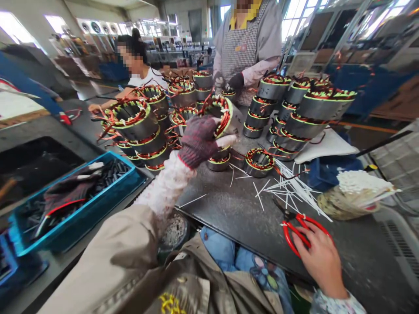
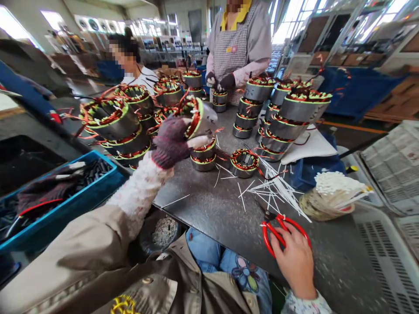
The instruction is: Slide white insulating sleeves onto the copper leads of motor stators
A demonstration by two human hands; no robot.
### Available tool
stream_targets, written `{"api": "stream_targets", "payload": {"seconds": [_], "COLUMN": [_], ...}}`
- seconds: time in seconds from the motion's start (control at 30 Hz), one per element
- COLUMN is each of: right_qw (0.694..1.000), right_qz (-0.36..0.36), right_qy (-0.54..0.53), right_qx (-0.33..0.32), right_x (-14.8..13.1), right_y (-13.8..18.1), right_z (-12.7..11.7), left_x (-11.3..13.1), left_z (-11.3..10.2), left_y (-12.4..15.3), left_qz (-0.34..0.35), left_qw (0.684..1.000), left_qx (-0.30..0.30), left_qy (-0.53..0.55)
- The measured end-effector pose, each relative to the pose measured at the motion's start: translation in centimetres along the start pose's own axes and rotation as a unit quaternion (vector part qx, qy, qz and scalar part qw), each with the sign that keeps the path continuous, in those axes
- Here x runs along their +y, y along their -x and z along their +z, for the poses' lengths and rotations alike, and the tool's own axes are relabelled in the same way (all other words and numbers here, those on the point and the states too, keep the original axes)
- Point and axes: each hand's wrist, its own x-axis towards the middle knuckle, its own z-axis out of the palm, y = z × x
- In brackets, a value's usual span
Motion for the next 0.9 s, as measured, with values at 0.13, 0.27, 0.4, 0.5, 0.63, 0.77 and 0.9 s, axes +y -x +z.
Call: {"api": "stream_targets", "payload": {"seconds": [0.13, 0.27, 0.4, 0.5, 0.63, 0.77, 0.9], "right_qw": [1.000, 1.000, 0.999, 0.998, 0.996, 0.997, 0.997], "right_qz": [0.010, 0.020, 0.027, 0.044, 0.068, 0.060, 0.060], "right_qy": [-0.007, -0.009, -0.015, -0.024, -0.033, -0.032, -0.034], "right_qx": [0.000, -0.014, -0.030, -0.033, -0.040, -0.035, -0.046], "right_x": [-0.3, -0.3, -0.6, -1.1, -1.7, -1.6, -1.1], "right_y": [0.0, -0.1, -0.2, -0.4, -0.6, -0.6, -0.3], "right_z": [-0.1, -0.2, -0.4, -0.8, -1.3, -1.4, -1.2], "left_x": [-2.6, -4.1, -3.5, -3.2, -3.6, -2.9, -2.8], "left_z": [0.6, 1.4, 2.5, 4.5, 6.5, 5.2, 3.4], "left_y": [-6.1, -7.0, -4.7, -2.4, -1.3, -2.9, -5.2], "left_qz": [0.071, 0.093, 0.116, 0.160, 0.133, 0.044, 0.020], "left_qw": [0.929, 0.907, 0.917, 0.940, 0.961, 0.965, 0.935], "left_qx": [-0.137, -0.186, -0.130, -0.027, -0.030, -0.045, -0.110], "left_qy": [-0.335, -0.365, -0.358, -0.300, -0.240, -0.253, -0.336]}}
